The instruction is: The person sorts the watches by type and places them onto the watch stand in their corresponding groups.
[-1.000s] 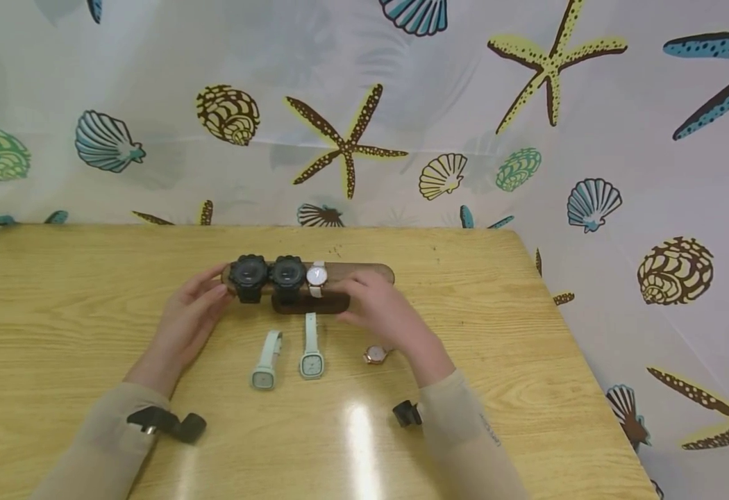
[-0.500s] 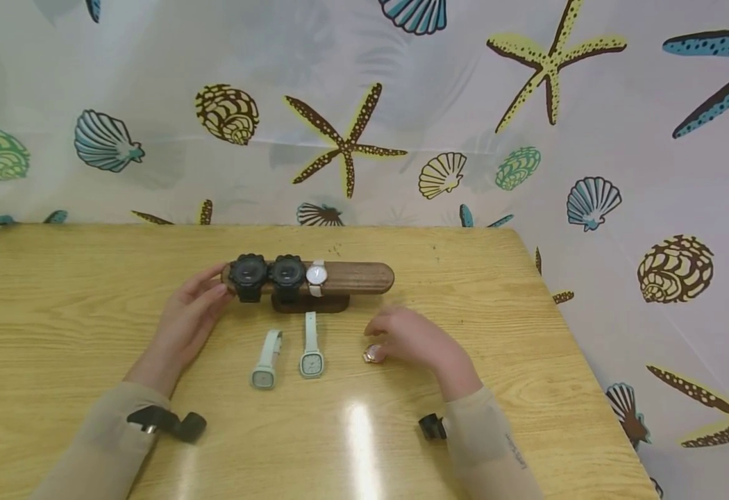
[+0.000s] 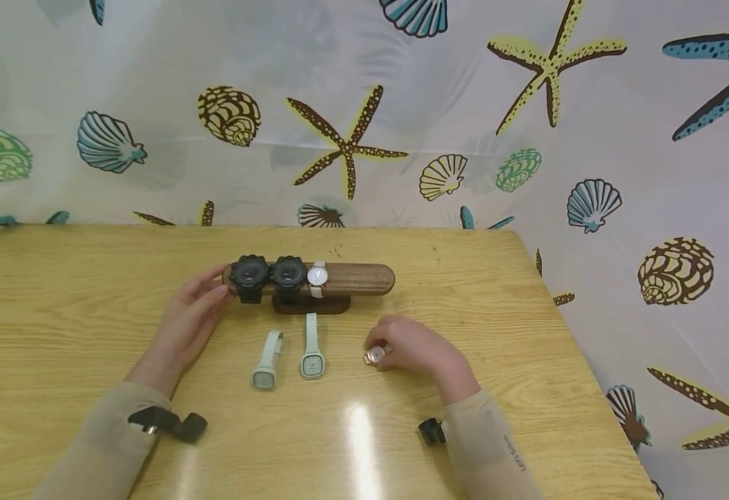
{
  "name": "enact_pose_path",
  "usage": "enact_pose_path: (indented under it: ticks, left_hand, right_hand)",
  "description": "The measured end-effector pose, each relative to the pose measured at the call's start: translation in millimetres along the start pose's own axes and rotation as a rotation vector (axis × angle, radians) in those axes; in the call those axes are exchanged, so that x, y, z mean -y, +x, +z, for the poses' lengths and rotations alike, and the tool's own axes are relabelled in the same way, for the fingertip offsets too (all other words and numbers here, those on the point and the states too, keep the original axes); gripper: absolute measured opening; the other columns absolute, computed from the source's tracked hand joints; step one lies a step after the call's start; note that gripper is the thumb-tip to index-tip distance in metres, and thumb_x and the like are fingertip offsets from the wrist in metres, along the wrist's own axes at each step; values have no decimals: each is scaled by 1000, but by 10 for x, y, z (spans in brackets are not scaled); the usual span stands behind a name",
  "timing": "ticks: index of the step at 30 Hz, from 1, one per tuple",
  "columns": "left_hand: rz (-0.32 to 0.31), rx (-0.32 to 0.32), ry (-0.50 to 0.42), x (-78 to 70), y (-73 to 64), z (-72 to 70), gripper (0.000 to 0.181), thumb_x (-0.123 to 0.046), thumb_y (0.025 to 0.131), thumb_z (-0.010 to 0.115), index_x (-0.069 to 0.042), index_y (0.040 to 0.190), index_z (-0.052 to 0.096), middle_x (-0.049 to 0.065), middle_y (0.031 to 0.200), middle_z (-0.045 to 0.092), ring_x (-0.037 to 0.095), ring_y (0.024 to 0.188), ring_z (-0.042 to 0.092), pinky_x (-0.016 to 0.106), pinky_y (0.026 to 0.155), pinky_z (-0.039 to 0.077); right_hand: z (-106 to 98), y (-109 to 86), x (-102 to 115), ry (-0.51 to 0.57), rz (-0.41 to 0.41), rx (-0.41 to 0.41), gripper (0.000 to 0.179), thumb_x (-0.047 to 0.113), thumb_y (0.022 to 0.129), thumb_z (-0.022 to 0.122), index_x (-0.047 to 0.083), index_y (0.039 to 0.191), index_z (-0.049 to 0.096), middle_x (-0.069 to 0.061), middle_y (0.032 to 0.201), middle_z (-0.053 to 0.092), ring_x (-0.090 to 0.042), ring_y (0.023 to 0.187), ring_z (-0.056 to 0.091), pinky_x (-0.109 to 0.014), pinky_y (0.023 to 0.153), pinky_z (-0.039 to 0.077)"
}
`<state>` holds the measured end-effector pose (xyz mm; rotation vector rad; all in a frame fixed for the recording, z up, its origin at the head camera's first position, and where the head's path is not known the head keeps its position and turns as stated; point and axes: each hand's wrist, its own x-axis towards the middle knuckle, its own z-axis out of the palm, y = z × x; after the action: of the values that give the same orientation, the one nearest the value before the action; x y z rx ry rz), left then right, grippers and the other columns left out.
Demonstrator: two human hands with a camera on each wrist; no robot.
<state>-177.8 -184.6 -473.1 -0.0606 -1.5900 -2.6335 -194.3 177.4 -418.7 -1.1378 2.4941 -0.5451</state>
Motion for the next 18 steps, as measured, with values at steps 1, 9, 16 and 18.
enact_pose_path:
  ticks: [1,9,16,18]
  left_hand:
    - [-1,0,1,0,0,1,45,-4,93,61,-5,137,52,5,109,57,13,98,61,27,94,49]
    - [-2,0,4,12,4,-10,45,-5,93,62,-5,137,52,6,110,57,13,98,61,27,94,49]
    - [-1,-1,13,19,7,-14,45,-5,93,61,-6,137,52,5,108,57,13,96,61,25,91,50]
    - [-1,-1,15,20,8,-16,44,-6,93,61,-6,137,52,5,107,57,13,96,61,25,91,50]
  right_hand:
    - [3,7,4,-14,-6,-1,19,9,81,77,9,98,70,0,95,60,-15,84,54,-27,74,49]
    - [0,36,50,-68,-22,-29,19,10,85,73,11,81,54,0,80,47,-13,74,42,-26,63,37]
    - [-5,34,65,-103,-35,-28,22,10,83,76,13,76,55,2,74,45,-12,72,40,-26,62,36]
    - [-4,36,73,-113,-30,-18,22,10,84,75,13,76,55,2,73,45,-11,70,39,-25,61,35]
